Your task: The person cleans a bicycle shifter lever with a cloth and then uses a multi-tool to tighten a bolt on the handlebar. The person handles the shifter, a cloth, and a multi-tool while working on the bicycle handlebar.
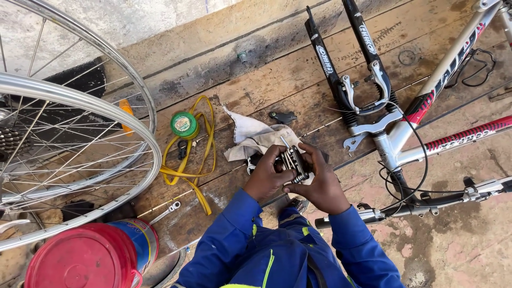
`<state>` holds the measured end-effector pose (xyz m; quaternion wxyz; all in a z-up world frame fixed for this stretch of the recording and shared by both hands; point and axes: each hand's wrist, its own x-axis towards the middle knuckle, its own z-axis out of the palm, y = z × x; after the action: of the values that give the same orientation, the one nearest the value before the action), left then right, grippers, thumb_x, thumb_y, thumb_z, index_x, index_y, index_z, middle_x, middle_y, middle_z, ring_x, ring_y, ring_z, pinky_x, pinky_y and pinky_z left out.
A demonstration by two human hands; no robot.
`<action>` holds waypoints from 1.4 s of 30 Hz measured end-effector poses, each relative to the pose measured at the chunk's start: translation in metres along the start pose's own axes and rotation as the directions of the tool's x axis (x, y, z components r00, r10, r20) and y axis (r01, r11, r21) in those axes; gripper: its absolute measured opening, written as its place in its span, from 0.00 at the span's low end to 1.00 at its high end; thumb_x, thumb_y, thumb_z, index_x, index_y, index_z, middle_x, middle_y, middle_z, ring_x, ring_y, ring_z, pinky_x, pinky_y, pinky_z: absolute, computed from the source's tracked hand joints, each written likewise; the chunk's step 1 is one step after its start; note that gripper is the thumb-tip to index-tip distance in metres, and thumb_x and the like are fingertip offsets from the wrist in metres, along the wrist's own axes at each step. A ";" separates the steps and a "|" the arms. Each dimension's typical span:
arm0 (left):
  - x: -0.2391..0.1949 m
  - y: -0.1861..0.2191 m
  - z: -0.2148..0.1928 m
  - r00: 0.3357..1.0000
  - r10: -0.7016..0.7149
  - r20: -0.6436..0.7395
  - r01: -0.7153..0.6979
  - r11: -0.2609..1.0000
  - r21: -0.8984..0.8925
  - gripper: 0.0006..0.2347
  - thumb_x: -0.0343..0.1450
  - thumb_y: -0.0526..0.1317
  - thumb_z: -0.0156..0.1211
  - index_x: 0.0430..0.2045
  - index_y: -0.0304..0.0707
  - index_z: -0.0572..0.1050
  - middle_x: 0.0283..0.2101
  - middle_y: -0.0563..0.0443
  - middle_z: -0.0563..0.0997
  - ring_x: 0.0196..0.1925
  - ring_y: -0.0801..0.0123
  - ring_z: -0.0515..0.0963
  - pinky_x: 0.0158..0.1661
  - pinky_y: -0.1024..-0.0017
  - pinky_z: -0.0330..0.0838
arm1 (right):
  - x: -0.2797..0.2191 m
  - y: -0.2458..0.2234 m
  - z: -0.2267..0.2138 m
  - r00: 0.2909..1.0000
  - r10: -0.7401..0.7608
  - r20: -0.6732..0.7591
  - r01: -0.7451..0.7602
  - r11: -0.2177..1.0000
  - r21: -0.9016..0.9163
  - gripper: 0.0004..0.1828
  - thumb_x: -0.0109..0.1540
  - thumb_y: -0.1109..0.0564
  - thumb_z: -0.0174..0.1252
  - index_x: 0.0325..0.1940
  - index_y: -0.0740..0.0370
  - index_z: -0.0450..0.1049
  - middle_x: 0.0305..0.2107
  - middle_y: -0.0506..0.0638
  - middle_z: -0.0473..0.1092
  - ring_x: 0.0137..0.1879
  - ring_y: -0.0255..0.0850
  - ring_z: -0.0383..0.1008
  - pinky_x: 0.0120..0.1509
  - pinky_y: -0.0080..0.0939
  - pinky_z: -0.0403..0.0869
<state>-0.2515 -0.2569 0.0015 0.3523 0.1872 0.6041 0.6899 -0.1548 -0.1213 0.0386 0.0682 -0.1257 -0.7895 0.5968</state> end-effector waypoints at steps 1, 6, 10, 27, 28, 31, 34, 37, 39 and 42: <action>0.003 -0.006 -0.002 1.000 0.000 0.002 0.000 1.000 0.000 0.18 0.64 0.34 0.66 0.46 0.34 0.68 0.36 0.48 0.60 0.35 0.70 0.61 0.36 0.69 0.65 | 0.000 -0.001 0.001 1.000 0.001 -0.002 -0.001 1.000 -0.001 0.57 0.40 0.64 0.78 0.69 0.63 0.56 0.40 0.57 0.75 0.47 0.49 0.75 0.57 0.51 0.71; 0.006 -0.029 -0.007 0.997 0.041 0.061 -0.047 0.994 0.095 0.17 0.67 0.39 0.66 0.41 0.33 0.65 0.31 0.50 0.58 0.31 0.69 0.64 0.33 0.66 0.64 | -0.003 -0.005 0.010 0.990 -0.055 -0.127 0.009 0.940 -0.340 0.38 0.50 0.62 0.69 0.61 0.60 0.61 0.38 0.58 0.74 0.43 0.58 0.75 0.44 0.55 0.74; 0.000 -0.013 0.004 0.997 0.060 0.051 -0.065 0.994 0.088 0.16 0.67 0.40 0.67 0.40 0.32 0.67 0.30 0.48 0.61 0.29 0.70 0.65 0.33 0.68 0.67 | -0.003 0.012 0.012 0.982 -0.094 -0.166 0.027 0.930 -0.367 0.38 0.49 0.64 0.66 0.61 0.60 0.58 0.41 0.59 0.70 0.41 0.57 0.72 0.41 0.57 0.73; 0.006 -0.052 -0.008 0.998 0.030 0.055 -0.017 0.977 -0.215 0.15 0.66 0.32 0.56 0.47 0.35 0.69 0.38 0.44 0.71 0.36 0.59 0.78 0.34 0.65 0.73 | 0.003 -0.003 0.023 0.920 -0.356 -0.164 0.211 0.802 -0.559 0.33 0.49 0.65 0.67 0.54 0.63 0.60 0.38 0.56 0.63 0.36 0.60 0.71 0.33 0.59 0.71; 0.007 -0.046 -0.005 0.998 0.033 0.057 -0.020 0.976 -0.216 0.15 0.66 0.32 0.56 0.47 0.35 0.69 0.38 0.44 0.71 0.36 0.59 0.78 0.34 0.65 0.73 | 0.004 -0.003 0.023 0.919 -0.358 -0.165 0.211 0.800 -0.562 0.33 0.49 0.65 0.67 0.54 0.63 0.60 0.38 0.56 0.63 0.36 0.60 0.71 0.33 0.59 0.71; 0.007 -0.037 -0.001 0.997 0.072 0.042 -0.054 0.939 -0.341 0.17 0.67 0.33 0.58 0.51 0.36 0.70 0.36 0.49 0.72 0.35 0.67 0.76 0.30 0.74 0.73 | 0.003 -0.007 0.029 0.851 -0.506 -0.141 0.282 0.667 -0.689 0.33 0.49 0.65 0.68 0.55 0.62 0.61 0.44 0.54 0.63 0.38 0.54 0.69 0.40 0.53 0.71; 0.009 -0.049 0.002 0.998 0.051 0.037 -0.022 0.834 -0.552 0.16 0.71 0.37 0.55 0.53 0.33 0.69 0.39 0.50 0.75 0.37 0.73 0.76 0.33 0.78 0.74 | 0.001 -0.018 0.033 0.825 -0.552 -0.123 0.381 0.702 -0.602 0.35 0.47 0.64 0.71 0.54 0.63 0.62 0.45 0.55 0.64 0.42 0.58 0.71 0.41 0.56 0.73; 0.011 -0.057 -0.005 0.997 0.003 0.072 0.054 0.640 -0.767 0.17 0.70 0.33 0.49 0.55 0.36 0.69 0.41 0.43 0.81 0.33 0.70 0.80 0.31 0.75 0.72 | 0.000 -0.023 0.028 0.829 -0.524 -0.196 0.499 0.851 -0.162 0.33 0.52 0.56 0.71 0.54 0.66 0.62 0.48 0.57 0.65 0.49 0.50 0.69 0.52 0.47 0.68; 0.011 -0.055 -0.009 0.998 0.017 0.062 0.038 0.620 -0.784 0.18 0.69 0.32 0.49 0.56 0.35 0.69 0.40 0.43 0.82 0.34 0.69 0.81 0.30 0.72 0.70 | -0.001 -0.024 0.023 0.875 -0.423 -0.234 0.441 0.897 0.026 0.17 0.60 0.64 0.56 0.52 0.70 0.64 0.43 0.60 0.66 0.43 0.51 0.73 0.48 0.48 0.72; 0.009 -0.044 -0.010 0.996 0.034 0.082 0.039 0.665 -0.746 0.18 0.70 0.34 0.52 0.56 0.32 0.68 0.40 0.40 0.82 0.35 0.68 0.82 0.29 0.74 0.72 | 0.000 -0.019 0.012 0.885 -0.395 -0.249 0.396 0.917 -0.048 0.13 0.58 0.70 0.59 0.46 0.71 0.71 0.33 0.56 0.71 0.34 0.47 0.76 0.40 0.42 0.72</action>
<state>-0.2528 -0.2565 -0.0446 0.4253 0.0561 0.2529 0.8672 -0.1604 -0.1368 0.0535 0.2888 -0.0374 -0.7820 0.5511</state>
